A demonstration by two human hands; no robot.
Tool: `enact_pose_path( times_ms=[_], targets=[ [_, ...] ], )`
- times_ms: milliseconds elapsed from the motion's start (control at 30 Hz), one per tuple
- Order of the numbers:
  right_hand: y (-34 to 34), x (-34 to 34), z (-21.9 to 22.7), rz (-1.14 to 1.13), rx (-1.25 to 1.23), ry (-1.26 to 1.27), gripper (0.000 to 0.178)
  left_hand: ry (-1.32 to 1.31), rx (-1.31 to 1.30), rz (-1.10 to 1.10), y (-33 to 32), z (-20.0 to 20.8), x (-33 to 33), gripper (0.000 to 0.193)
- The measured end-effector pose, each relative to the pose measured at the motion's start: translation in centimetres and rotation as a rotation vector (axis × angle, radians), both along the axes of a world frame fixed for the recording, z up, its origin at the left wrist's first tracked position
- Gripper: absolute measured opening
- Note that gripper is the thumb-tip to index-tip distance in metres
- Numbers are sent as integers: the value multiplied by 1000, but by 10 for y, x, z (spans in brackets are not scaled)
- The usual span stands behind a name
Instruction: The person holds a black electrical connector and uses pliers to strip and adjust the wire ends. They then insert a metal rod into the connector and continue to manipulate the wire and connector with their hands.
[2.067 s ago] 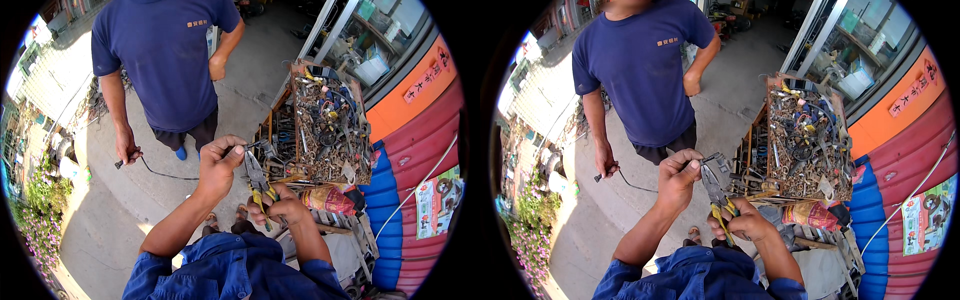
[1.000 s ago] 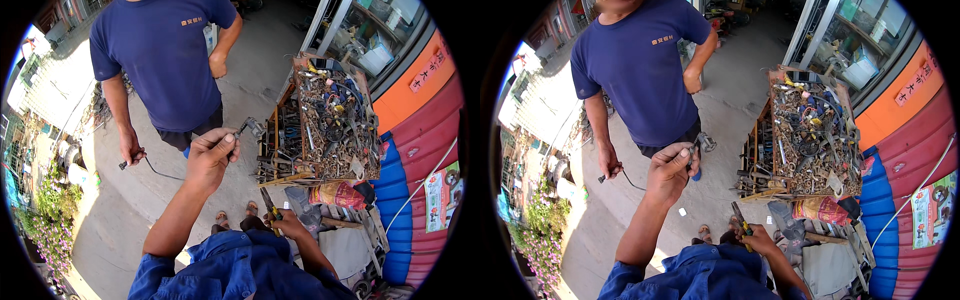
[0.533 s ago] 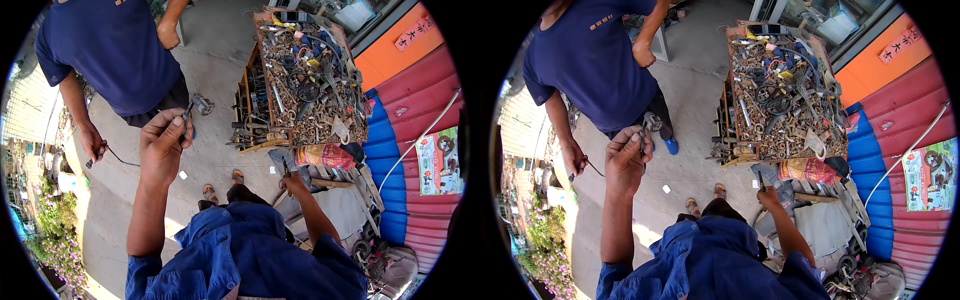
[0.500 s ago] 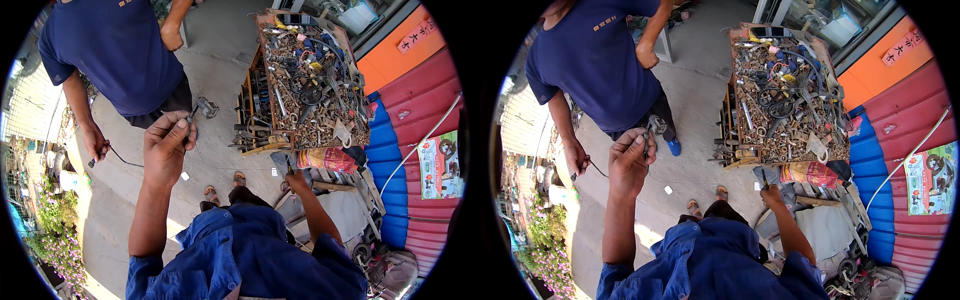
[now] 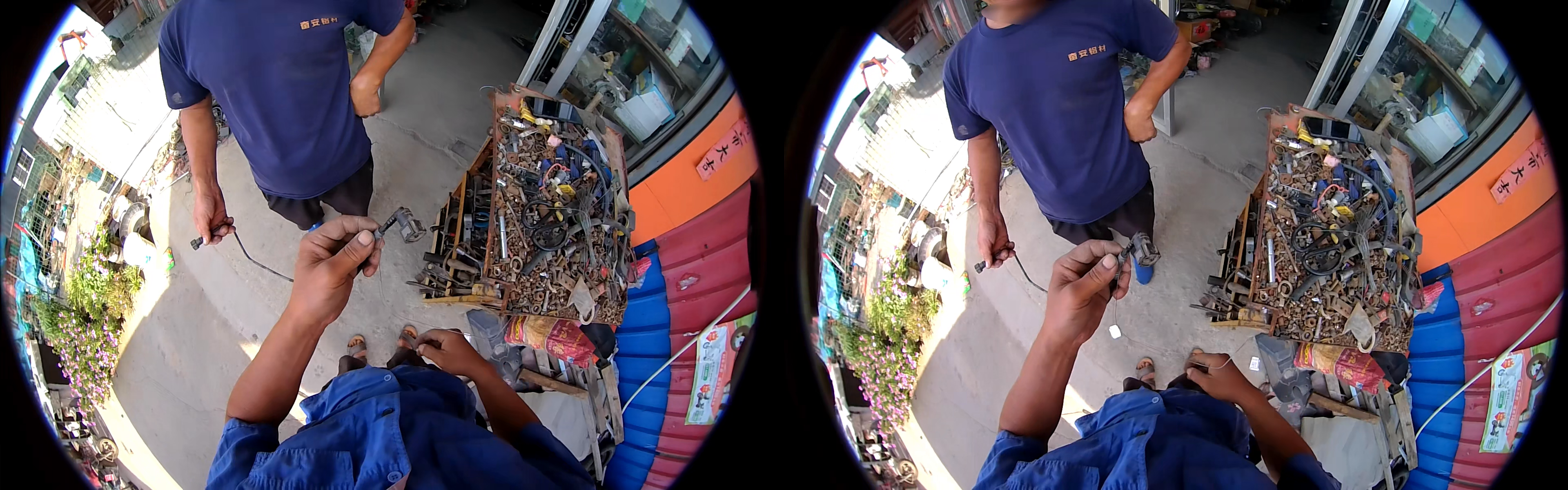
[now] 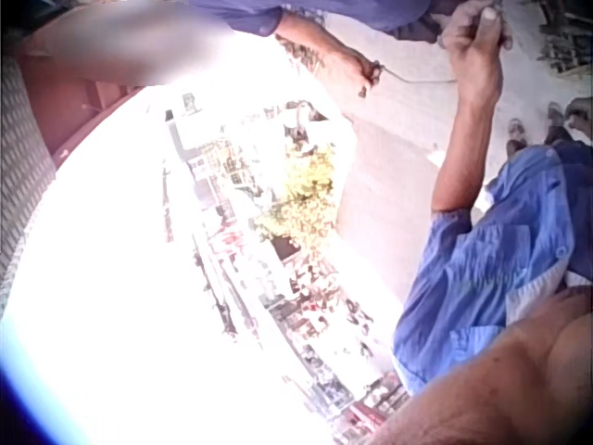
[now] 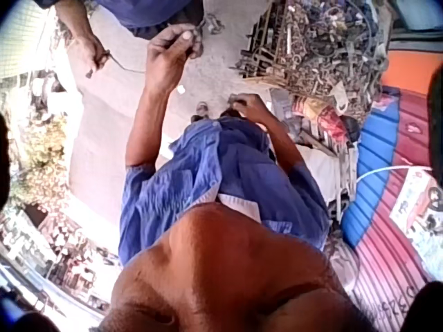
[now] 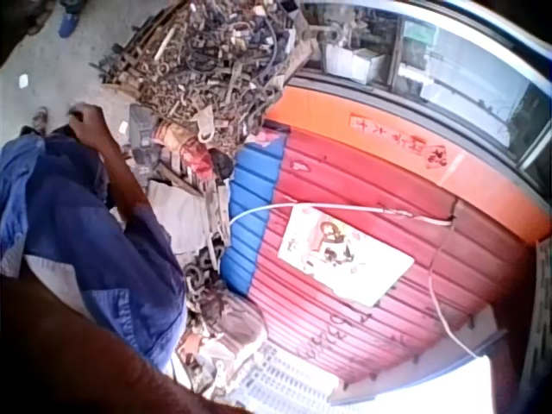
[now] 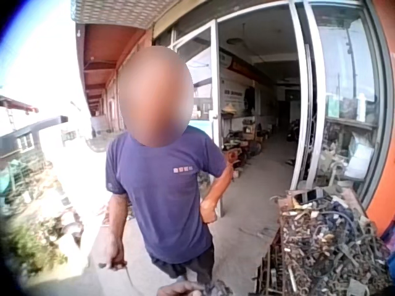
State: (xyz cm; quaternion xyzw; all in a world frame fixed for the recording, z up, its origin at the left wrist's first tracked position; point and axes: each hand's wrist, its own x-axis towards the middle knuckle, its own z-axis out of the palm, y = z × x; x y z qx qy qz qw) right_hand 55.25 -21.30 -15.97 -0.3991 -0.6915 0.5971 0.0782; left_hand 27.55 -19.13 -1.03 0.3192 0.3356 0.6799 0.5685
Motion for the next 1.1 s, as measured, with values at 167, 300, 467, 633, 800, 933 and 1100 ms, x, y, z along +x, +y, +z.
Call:
enact_pose_path(
  times_ms=[167, 300, 467, 633, 800, 933, 1100],
  targets=[
    [26, -95, 107, -360, 182, 687, 24, 61, 34, -13, -12, 11, 0, 18],
    [54, -116, 139, -217, 193, 930, 33, 112, 61, -31, -20, 23, -4, 16],
    [56, -129, 156, -201, 215, 997, 34, 170, 77, -51, -39, 32, -12, 17],
    [49, -147, 180, -192, 366, 967, 28, 186, 76, -32, -59, 40, -23, 19],
    [42, -156, 189, -170, 474, 895, 30, 601, 182, 110, -80, 61, -25, 24],
    [34, -156, 194, -201, 529, 773, 28, 672, 218, 173, -85, 68, -20, 23],
    [25, -159, 196, -228, 434, 794, 28, 765, 243, 336, -85, 68, -15, 12]
  ],
)
